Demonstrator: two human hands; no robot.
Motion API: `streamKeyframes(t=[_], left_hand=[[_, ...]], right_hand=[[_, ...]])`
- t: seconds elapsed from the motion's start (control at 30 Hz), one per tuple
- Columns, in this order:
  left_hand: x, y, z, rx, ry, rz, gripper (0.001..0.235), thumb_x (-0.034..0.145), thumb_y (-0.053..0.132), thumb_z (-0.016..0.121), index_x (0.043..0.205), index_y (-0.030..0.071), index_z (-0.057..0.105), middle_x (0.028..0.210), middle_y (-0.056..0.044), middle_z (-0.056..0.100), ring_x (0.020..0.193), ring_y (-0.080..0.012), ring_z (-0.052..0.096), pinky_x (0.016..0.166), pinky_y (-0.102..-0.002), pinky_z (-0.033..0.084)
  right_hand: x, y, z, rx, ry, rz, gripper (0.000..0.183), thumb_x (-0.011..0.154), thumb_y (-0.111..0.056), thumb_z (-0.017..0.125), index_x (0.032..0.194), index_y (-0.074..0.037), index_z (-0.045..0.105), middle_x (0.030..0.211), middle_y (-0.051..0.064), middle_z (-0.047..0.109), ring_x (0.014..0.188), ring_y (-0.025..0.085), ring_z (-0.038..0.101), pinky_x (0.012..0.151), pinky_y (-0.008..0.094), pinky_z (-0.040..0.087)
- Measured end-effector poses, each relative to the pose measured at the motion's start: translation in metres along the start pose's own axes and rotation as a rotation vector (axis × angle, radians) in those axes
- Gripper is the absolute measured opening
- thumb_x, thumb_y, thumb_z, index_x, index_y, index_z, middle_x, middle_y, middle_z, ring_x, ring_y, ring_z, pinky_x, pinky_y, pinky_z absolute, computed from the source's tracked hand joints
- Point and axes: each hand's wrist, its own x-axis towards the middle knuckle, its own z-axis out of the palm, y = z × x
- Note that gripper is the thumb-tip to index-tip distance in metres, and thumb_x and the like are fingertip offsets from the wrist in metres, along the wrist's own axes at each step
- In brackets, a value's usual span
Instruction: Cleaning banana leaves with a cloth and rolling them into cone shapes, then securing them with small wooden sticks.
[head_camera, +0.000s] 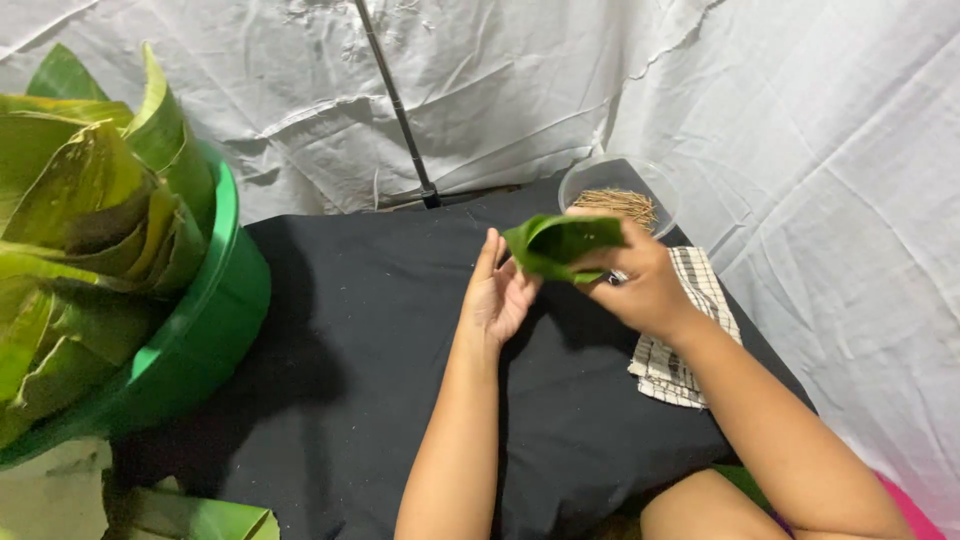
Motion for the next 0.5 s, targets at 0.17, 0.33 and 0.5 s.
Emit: streamKeyframes(t=[0.17, 0.33, 0.5], left_hand=[[0.017, -0.002, -0.018, -0.166, -0.087, -0.07, 0.031, 0.097, 0.021, 0.069, 0.121, 0.001, 0.068, 0.122, -0.021, 0.072, 0.106, -0.032, 0.074, 0.095, -0.047, 0.06], [0.026, -0.001, -0.029, -0.36, -0.148, -0.009, 0.025, 0.094, 0.006, 0.057, 0.114, -0.006, 0.065, 0.121, -0.025, 0.072, 0.107, -0.0345, 0.073, 0.105, -0.051, 0.054], [0.032, -0.024, -0.026, 0.082, 0.171, 0.435, 0.08, 0.101, 0.022, 0.064, 0.16, 0.007, 0.012, 0.148, -0.036, 0.044, 0.111, -0.0447, 0.069, 0.106, -0.059, 0.051]], right_hand=[[-0.007, -0.013, 0.015, 0.011, -0.077, -0.179, 0.024, 0.075, -0.003, 0.083, 0.097, -0.012, 0.079, 0.14, 0.016, 0.064, 0.125, 0.033, 0.065, 0.106, 0.046, 0.05], [-0.033, -0.021, 0.034, 0.371, 0.004, 0.098, 0.052, 0.089, -0.009, 0.075, 0.123, -0.009, 0.035, 0.148, 0.019, 0.059, 0.132, 0.027, 0.06, 0.094, 0.028, 0.053], [-0.026, -0.033, 0.042, 0.221, -0.118, 0.296, 0.044, 0.101, 0.002, 0.042, 0.14, -0.007, 0.062, 0.155, 0.021, 0.051, 0.138, 0.038, 0.05, 0.112, 0.055, 0.041]])
